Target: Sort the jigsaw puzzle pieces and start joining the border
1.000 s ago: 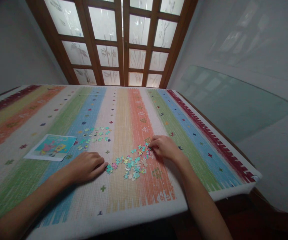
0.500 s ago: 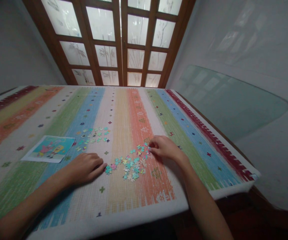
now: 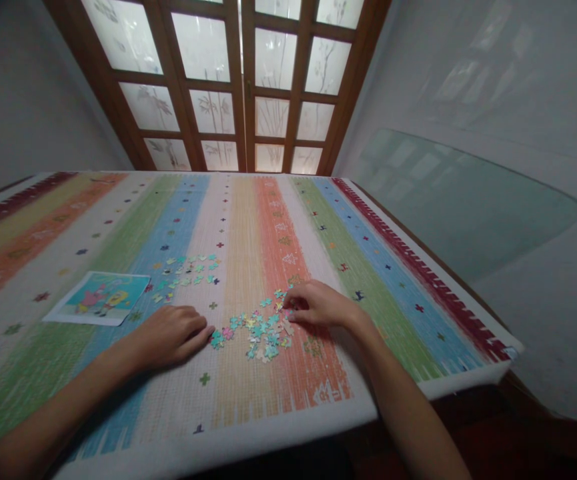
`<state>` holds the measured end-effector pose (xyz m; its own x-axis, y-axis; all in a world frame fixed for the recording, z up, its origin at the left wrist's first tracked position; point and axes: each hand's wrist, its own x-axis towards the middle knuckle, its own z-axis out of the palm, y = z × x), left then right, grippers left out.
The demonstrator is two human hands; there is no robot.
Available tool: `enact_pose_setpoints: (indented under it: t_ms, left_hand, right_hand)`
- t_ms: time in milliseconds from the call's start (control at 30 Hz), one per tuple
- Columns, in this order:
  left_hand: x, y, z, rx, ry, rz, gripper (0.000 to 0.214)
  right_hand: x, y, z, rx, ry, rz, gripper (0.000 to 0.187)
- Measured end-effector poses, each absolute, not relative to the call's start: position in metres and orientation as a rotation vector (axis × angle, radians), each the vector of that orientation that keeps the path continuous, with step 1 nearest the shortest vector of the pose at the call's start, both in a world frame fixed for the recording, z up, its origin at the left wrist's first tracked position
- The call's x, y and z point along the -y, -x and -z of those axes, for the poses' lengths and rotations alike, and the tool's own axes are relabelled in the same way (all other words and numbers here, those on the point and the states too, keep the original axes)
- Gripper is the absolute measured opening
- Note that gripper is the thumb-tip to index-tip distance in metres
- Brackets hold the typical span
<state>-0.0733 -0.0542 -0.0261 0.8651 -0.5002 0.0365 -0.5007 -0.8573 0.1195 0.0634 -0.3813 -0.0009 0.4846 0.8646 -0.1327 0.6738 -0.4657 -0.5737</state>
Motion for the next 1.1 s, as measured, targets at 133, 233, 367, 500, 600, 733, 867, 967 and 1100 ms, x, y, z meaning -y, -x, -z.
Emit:
enact_pose_setpoints:
  t_ms: [133, 233, 367, 500, 600, 733, 867, 967, 1100]
  left_hand:
    - [0.054, 0.073, 0.027, 0.791, -2.921, -0.011, 0.050]
    - [0.055, 0.073, 0.026, 0.800, -2.940, 0.006, 0.051]
    - [0.055, 0.073, 0.025, 0.794, -2.921, 0.004, 0.050]
    - [0.055, 0.073, 0.025, 0.797, -2.905, 0.011, 0.050]
    - [0.054, 0.073, 0.026, 0.805, -2.921, 0.004, 0.050]
    - [0.054, 0.073, 0.026, 0.807, -2.940, 0.045, 0.049]
    - [0.055, 0.072, 0.024, 0.791, -2.926, 0.083, 0.049]
    - [0.056, 0.072, 0.023, 0.803, -2.948, 0.111, 0.050]
    - [0.056, 0.072, 0.022, 0.820, -2.966, 0.098, 0.051]
  right_hand:
    - [0.382, -0.063, -0.002, 1.280, 2.297, -0.507, 0.016]
    - [0.378, -0.061, 0.000, 1.290, 2.298, -0.465, 0.018]
    - [0.370, -0.057, 0.006, 1.319, 2.349, -0.470, 0.023]
    - [0.369, -0.057, 0.008, 1.298, 2.364, -0.496, 0.018]
    - [0.373, -0.060, 0.006, 1.254, 2.400, -0.441, 0.021]
    - [0.376, -0.062, 0.005, 1.223, 2.463, -0.393, 0.023]
    - [0.374, -0.060, 0.004, 1.254, 2.385, -0.406, 0.024]
    - [0.371, -0.056, 0.002, 1.332, 2.245, -0.530, 0.025]
    - [0.366, -0.049, 0.000, 1.346, 2.208, -0.599, 0.026]
